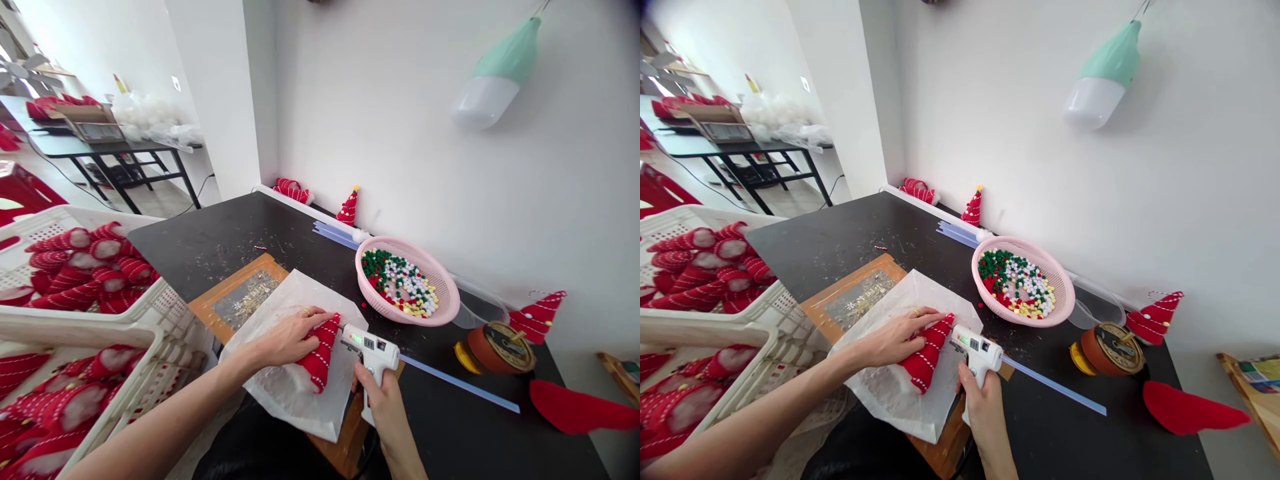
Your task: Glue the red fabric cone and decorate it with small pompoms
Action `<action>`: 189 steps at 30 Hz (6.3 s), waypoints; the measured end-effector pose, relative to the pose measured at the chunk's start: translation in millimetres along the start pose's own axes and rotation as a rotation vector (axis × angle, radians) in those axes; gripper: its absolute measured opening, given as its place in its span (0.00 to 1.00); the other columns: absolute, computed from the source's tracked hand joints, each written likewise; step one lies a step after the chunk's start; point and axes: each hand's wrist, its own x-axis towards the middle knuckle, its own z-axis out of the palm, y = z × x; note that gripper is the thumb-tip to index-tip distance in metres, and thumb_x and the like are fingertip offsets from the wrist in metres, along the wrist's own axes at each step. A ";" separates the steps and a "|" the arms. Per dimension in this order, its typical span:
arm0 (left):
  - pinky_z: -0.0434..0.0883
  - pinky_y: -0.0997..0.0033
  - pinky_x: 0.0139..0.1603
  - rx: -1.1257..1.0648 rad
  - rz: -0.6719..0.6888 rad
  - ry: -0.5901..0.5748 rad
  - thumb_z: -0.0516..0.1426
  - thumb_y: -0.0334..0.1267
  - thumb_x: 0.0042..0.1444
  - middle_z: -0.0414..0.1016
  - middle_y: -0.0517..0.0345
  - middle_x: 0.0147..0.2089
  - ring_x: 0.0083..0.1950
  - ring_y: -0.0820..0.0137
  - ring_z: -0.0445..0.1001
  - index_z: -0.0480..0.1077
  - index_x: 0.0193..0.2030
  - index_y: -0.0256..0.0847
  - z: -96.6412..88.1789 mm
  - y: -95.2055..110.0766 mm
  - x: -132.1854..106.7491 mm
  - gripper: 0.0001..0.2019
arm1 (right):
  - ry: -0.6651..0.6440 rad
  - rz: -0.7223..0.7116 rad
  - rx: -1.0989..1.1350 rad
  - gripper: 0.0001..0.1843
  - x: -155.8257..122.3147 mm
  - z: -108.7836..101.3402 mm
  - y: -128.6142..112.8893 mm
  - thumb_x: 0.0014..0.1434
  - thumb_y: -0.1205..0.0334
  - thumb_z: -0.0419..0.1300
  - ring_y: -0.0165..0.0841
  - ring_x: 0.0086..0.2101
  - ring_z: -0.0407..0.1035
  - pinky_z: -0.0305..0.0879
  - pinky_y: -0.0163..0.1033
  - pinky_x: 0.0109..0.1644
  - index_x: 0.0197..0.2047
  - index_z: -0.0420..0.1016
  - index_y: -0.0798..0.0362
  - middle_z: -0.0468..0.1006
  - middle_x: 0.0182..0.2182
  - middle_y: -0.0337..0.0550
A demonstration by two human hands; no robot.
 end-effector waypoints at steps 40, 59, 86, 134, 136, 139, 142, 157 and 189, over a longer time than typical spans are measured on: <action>0.68 0.56 0.66 -0.036 -0.001 0.030 0.52 0.30 0.56 0.74 0.52 0.63 0.61 0.57 0.74 0.73 0.61 0.47 2.0 -2.0 2.3 0.26 | 0.024 0.033 -0.044 0.24 15.8 4.7 3.0 0.53 0.39 0.65 0.32 0.18 0.63 0.56 0.38 0.23 0.23 0.71 0.51 0.72 0.17 0.38; 0.74 0.64 0.51 -0.354 -0.214 0.200 0.39 0.56 0.73 0.77 0.54 0.55 0.52 0.63 0.76 0.70 0.56 0.46 -3.4 -15.8 -32.0 0.25 | 0.084 -0.025 0.190 0.20 0.7 -9.9 -8.0 0.54 0.43 0.69 0.36 0.27 0.69 0.62 0.40 0.32 0.32 0.77 0.53 0.79 0.26 0.42; 0.74 0.66 0.53 -0.180 0.043 0.452 0.52 0.26 0.61 0.77 0.56 0.50 0.51 0.67 0.77 0.78 0.49 0.47 15.4 -25.1 -35.2 0.18 | 0.013 -0.063 0.236 0.22 -20.6 -26.2 -18.4 0.54 0.43 0.71 0.35 0.26 0.69 0.61 0.37 0.28 0.29 0.78 0.55 0.80 0.27 0.45; 0.71 0.71 0.41 0.162 0.446 0.661 0.55 0.24 0.67 0.78 0.55 0.41 0.40 0.69 0.72 0.78 0.44 0.44 45.9 4.3 -42.6 0.13 | -0.216 -0.032 -0.137 0.27 -33.9 -38.1 -25.5 0.56 0.34 0.65 0.39 0.27 0.71 0.68 0.43 0.35 0.33 0.78 0.54 0.76 0.22 0.42; 0.70 0.71 0.42 0.154 0.451 0.654 0.55 0.24 0.66 0.78 0.55 0.41 0.40 0.69 0.72 0.78 0.45 0.44 45.9 3.7 -42.3 0.13 | -0.237 -0.038 -0.147 0.27 -33.0 -38.8 -26.0 0.56 0.34 0.65 0.38 0.27 0.70 0.68 0.42 0.35 0.30 0.77 0.53 0.75 0.21 0.42; 0.70 0.71 0.42 0.154 0.458 0.648 0.55 0.23 0.66 0.78 0.55 0.41 0.41 0.69 0.72 0.78 0.45 0.44 46.3 2.8 -42.7 0.13 | -0.244 -0.049 -0.154 0.27 -32.3 -39.3 -26.2 0.57 0.35 0.65 0.37 0.26 0.69 0.68 0.41 0.35 0.26 0.75 0.52 0.73 0.21 0.41; 0.70 0.71 0.42 0.163 0.458 0.650 0.55 0.23 0.66 0.78 0.55 0.41 0.40 0.69 0.72 0.78 0.45 0.44 46.5 2.6 -43.7 0.13 | -0.243 -0.057 -0.156 0.27 -32.0 -39.1 -25.6 0.57 0.35 0.66 0.36 0.25 0.68 0.69 0.41 0.35 0.25 0.74 0.52 0.72 0.21 0.40; 0.71 0.71 0.41 0.194 0.443 0.650 0.54 0.26 0.68 0.78 0.55 0.40 0.40 0.70 0.73 0.78 0.44 0.45 46.1 3.3 -43.2 0.13 | -0.276 -0.041 -0.170 0.27 -32.0 -41.9 -24.4 0.57 0.35 0.65 0.37 0.25 0.68 0.68 0.42 0.35 0.25 0.73 0.51 0.71 0.20 0.39; 0.70 0.70 0.43 0.165 0.440 0.620 0.56 0.24 0.66 0.78 0.55 0.43 0.41 0.69 0.72 0.77 0.46 0.45 51.1 -1.4 -44.1 0.12 | -0.226 -0.009 -0.061 0.27 -14.8 -48.5 -18.6 0.56 0.36 0.67 0.39 0.27 0.70 0.66 0.43 0.34 0.25 0.77 0.54 0.77 0.22 0.46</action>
